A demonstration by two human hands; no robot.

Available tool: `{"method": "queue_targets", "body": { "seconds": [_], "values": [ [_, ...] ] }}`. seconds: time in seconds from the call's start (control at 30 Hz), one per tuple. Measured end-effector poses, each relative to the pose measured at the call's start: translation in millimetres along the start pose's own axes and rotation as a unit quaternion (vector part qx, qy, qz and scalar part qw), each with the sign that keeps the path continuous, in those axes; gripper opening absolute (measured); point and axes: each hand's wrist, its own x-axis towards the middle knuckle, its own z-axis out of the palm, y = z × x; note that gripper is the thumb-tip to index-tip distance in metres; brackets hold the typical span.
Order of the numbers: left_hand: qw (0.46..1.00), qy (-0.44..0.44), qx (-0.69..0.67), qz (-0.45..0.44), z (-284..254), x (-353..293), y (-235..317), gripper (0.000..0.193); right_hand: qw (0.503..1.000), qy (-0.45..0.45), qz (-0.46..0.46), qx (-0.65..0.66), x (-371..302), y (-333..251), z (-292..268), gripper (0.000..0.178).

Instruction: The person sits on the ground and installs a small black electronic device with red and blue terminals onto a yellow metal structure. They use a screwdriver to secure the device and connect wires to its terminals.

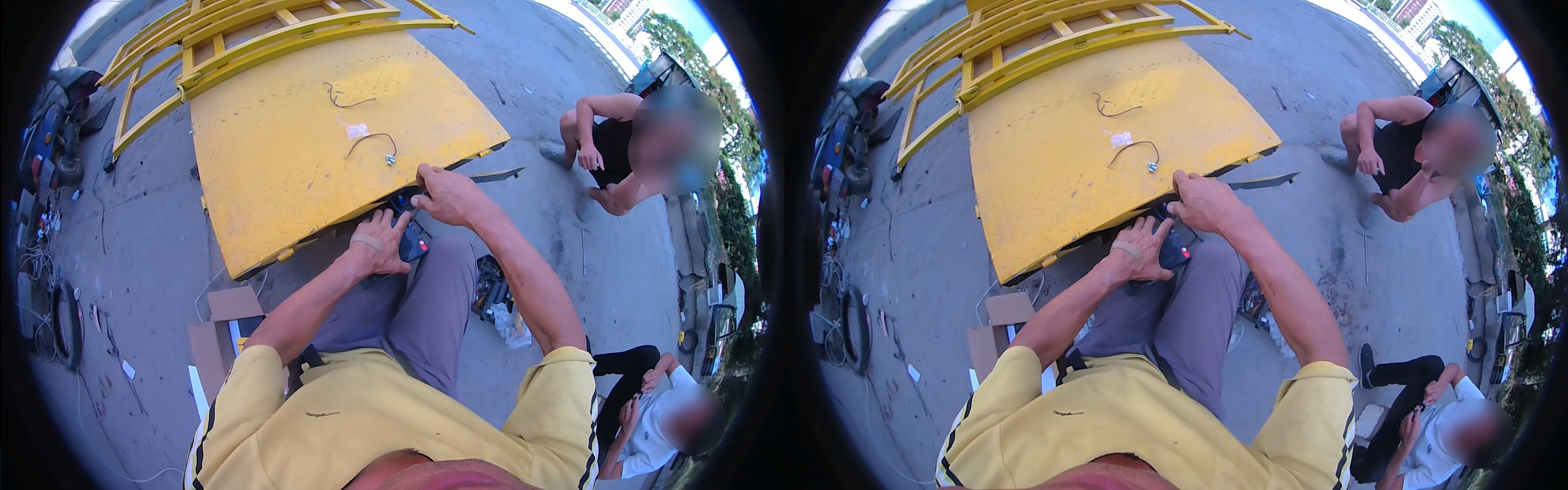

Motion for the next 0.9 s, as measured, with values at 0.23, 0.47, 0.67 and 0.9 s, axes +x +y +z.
{"method": "queue_targets", "body": {
  "seconds": [0.23,0.47,0.67,0.9],
  "values": [
    [1.0,0.015,-0.015,-0.003,4.4,-6.2,-3.6,0.109,0.998,-0.048,0.045,-0.013,3.8,-3.7,-6.1,0.032],
    [0.999,0.029,-0.012,-0.005,3.5,-8.2,-4.0,0.109,0.997,-0.002,-0.076,0.027,7.7,2.9,2.6,0.031],
    [0.999,0.041,-0.007,-0.001,5.0,-11.5,-3.4,0.108,1.0,0.003,0.022,0.009,0.5,-10.4,-3.6,0.027],
    [0.998,0.056,-0.015,-0.001,9.8,-16.1,-7.9,0.109,0.999,-0.012,-0.017,0.031,0.2,-11.7,-2.1,0.031]
  ]
}}
